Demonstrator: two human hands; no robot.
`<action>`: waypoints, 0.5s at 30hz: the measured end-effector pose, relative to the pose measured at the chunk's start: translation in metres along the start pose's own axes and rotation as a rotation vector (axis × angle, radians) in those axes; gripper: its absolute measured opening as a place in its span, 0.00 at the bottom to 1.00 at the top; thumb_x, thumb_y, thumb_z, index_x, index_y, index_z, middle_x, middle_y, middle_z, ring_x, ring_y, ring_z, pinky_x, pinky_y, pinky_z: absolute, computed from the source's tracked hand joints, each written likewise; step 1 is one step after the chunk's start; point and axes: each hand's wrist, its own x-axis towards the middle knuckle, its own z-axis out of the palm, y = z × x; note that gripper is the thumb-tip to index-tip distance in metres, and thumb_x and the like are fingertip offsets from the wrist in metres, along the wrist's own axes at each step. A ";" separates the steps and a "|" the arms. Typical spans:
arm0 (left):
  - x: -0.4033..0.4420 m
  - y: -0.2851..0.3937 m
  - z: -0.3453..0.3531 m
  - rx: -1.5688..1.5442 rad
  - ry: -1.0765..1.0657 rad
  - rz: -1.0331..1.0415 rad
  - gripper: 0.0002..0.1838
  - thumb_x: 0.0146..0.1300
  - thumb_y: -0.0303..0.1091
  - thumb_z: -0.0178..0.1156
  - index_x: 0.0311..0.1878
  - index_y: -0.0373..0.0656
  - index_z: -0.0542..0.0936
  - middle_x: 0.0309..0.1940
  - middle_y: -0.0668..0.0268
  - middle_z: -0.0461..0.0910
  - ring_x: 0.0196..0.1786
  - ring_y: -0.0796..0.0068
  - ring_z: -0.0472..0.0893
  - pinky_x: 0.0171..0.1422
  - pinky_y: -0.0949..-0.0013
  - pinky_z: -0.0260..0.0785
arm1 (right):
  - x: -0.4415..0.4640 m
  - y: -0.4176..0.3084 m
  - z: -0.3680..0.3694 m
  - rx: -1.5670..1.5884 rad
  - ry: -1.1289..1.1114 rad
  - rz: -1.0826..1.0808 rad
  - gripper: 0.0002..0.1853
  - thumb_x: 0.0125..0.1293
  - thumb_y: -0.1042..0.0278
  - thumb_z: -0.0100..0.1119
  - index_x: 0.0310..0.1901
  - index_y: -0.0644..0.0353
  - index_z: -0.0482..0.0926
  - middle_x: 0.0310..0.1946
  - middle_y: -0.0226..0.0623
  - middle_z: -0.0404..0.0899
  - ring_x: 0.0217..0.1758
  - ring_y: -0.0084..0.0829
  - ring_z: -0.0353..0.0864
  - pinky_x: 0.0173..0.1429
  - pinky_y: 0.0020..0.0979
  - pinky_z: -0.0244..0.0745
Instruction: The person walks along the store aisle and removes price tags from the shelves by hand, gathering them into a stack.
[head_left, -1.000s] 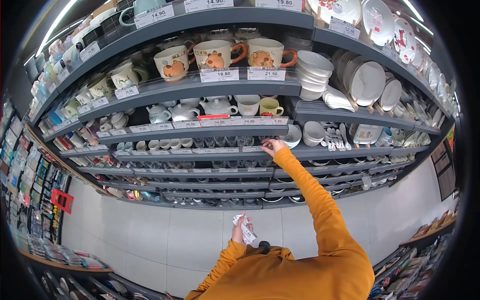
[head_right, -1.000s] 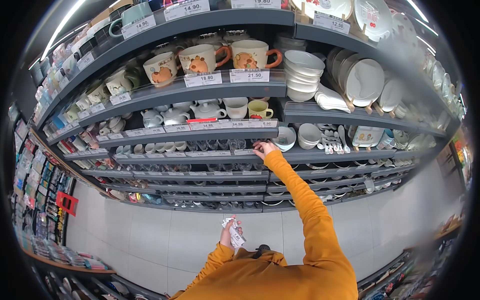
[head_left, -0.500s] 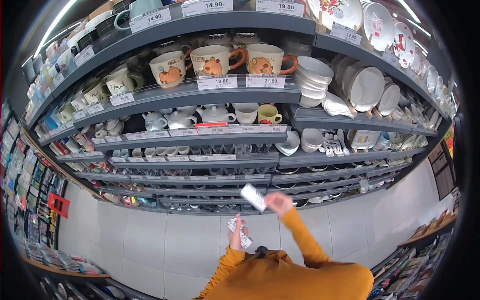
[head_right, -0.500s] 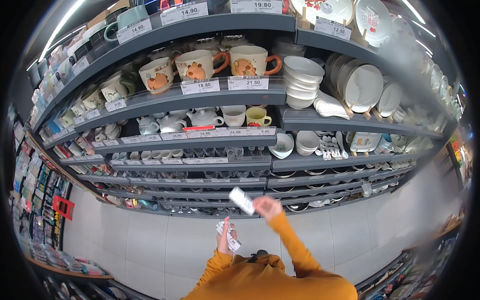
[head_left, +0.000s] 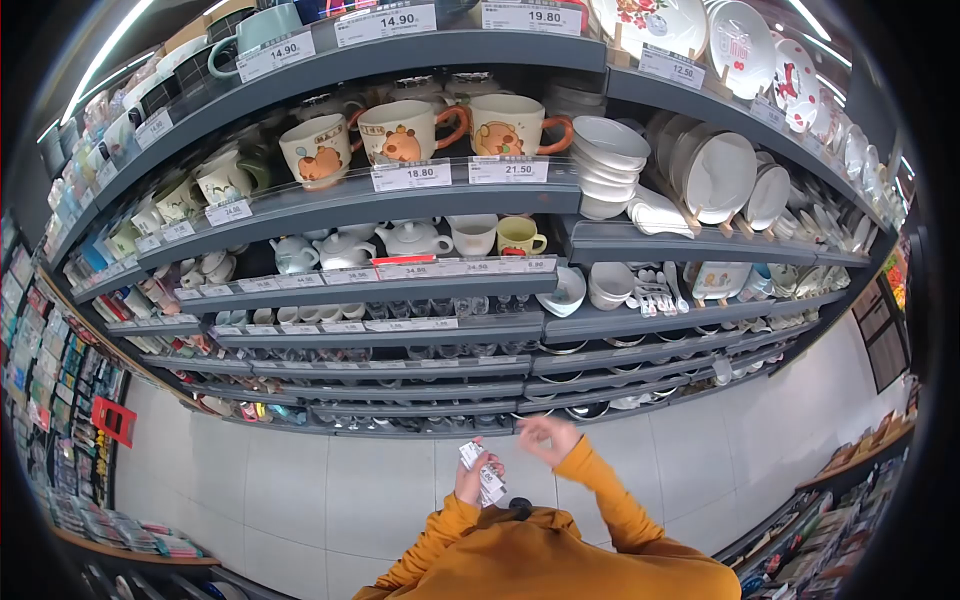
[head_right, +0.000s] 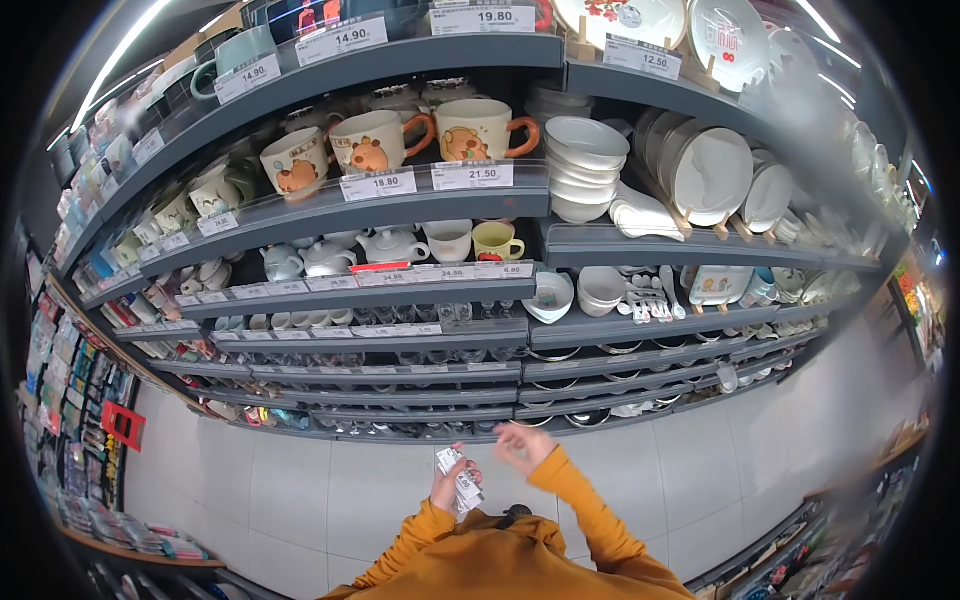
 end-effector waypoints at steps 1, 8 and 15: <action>-0.004 0.001 0.001 0.016 -0.020 -0.003 0.24 0.67 0.31 0.53 0.66 0.50 0.62 0.34 0.62 0.74 0.32 0.72 0.78 0.35 0.69 0.76 | 0.013 -0.014 -0.017 0.012 0.068 -0.020 0.15 0.60 0.65 0.64 0.47 0.60 0.77 0.38 0.35 0.81 0.31 0.25 0.81 0.39 0.26 0.77; -0.021 -0.010 -0.004 0.046 -0.189 -0.281 0.24 0.66 0.36 0.55 0.64 0.48 0.63 0.32 0.64 0.74 0.30 0.72 0.77 0.35 0.70 0.75 | 0.120 -0.068 -0.097 -0.496 0.462 -0.075 0.25 0.62 0.55 0.61 0.60 0.50 0.69 0.19 0.31 0.80 0.24 0.40 0.82 0.30 0.38 0.73; -0.020 -0.020 -0.023 -0.071 -0.319 -0.435 0.22 0.71 0.39 0.49 0.65 0.48 0.62 0.33 0.65 0.72 0.33 0.72 0.75 0.39 0.69 0.72 | 0.191 -0.045 -0.105 -0.798 0.442 0.034 0.20 0.64 0.53 0.56 0.55 0.49 0.70 0.21 0.40 0.81 0.28 0.49 0.82 0.35 0.46 0.75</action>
